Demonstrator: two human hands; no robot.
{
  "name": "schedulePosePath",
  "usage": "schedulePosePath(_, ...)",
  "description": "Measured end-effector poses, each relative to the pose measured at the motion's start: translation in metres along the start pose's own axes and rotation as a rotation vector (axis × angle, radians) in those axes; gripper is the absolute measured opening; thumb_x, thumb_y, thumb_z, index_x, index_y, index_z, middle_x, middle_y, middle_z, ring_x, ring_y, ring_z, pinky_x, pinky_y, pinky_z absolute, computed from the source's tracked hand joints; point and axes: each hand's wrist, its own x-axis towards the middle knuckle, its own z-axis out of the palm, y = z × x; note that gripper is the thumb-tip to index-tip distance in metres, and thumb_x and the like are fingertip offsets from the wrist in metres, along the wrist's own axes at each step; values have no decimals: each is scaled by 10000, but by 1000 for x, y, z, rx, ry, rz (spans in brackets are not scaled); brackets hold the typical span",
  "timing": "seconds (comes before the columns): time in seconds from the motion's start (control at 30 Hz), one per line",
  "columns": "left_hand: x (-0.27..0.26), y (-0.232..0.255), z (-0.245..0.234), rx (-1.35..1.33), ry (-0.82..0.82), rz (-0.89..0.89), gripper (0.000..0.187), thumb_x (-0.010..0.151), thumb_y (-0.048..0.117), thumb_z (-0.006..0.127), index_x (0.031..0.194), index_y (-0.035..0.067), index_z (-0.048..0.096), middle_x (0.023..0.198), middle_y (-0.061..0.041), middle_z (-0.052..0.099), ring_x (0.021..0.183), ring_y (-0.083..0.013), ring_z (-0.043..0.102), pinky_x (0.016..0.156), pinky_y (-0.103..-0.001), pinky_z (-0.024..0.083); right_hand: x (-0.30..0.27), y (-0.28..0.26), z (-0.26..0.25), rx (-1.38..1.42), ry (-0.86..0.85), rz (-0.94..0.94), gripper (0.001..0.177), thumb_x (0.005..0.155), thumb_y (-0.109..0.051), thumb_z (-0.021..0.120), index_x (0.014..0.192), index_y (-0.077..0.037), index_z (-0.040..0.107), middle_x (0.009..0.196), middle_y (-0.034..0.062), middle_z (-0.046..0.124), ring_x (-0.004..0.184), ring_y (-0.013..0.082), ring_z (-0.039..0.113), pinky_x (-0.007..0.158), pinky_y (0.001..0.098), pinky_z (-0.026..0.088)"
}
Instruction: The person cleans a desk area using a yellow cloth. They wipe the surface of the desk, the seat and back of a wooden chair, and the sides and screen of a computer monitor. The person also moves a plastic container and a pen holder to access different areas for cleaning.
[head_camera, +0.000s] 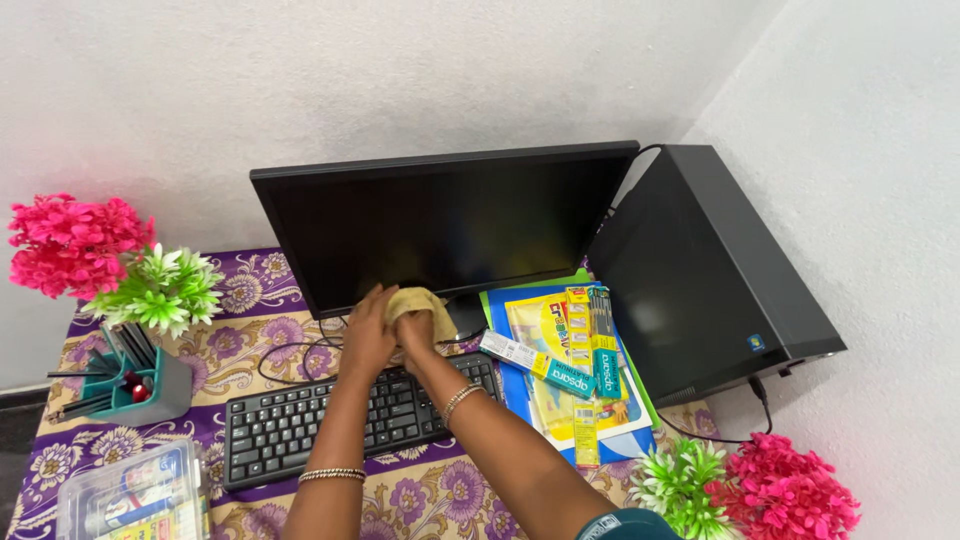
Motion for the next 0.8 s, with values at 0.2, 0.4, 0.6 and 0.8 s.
schedulePosePath(0.2,-9,1,35,34,-254,-343,364,951,203,616,1299,103,656,1157,-181,756,1151,-384,664,1013,-451,514,-18,-27,-50,25,-141,-4,328,993,-222,552,1266,-58,628,1190,55,689,1062,155,670,887,283,534)
schedulePosePath(0.4,5,-11,60,130,-31,-33,316,1050,246,476,1182,11,642,1202,-219,706,1146,-381,664,994,-466,523,-29,-43,-101,-548,20,-496,294,985,-207,598,1195,-31,706,1191,162,668,1149,297,652,1016,404,515)
schedulePosePath(0.6,11,34,7,-985,-155,-816,503,1005,405,375,1331,57,536,1190,-159,665,1068,-281,673,880,-439,556,-77,-92,-114,-673,-326,-647,752,788,-350,866,1374,-4,544,1228,210,617,1150,336,593,963,431,469)
schedulePosePath(0.8,-8,13,25,-883,98,-812,470,968,234,555,1372,86,365,1198,-192,663,1025,-296,709,805,-406,618,-82,-97,-119,-596,-204,-460,424,875,-340,816,1160,-31,760,1129,143,702,1050,208,705,937,323,562)
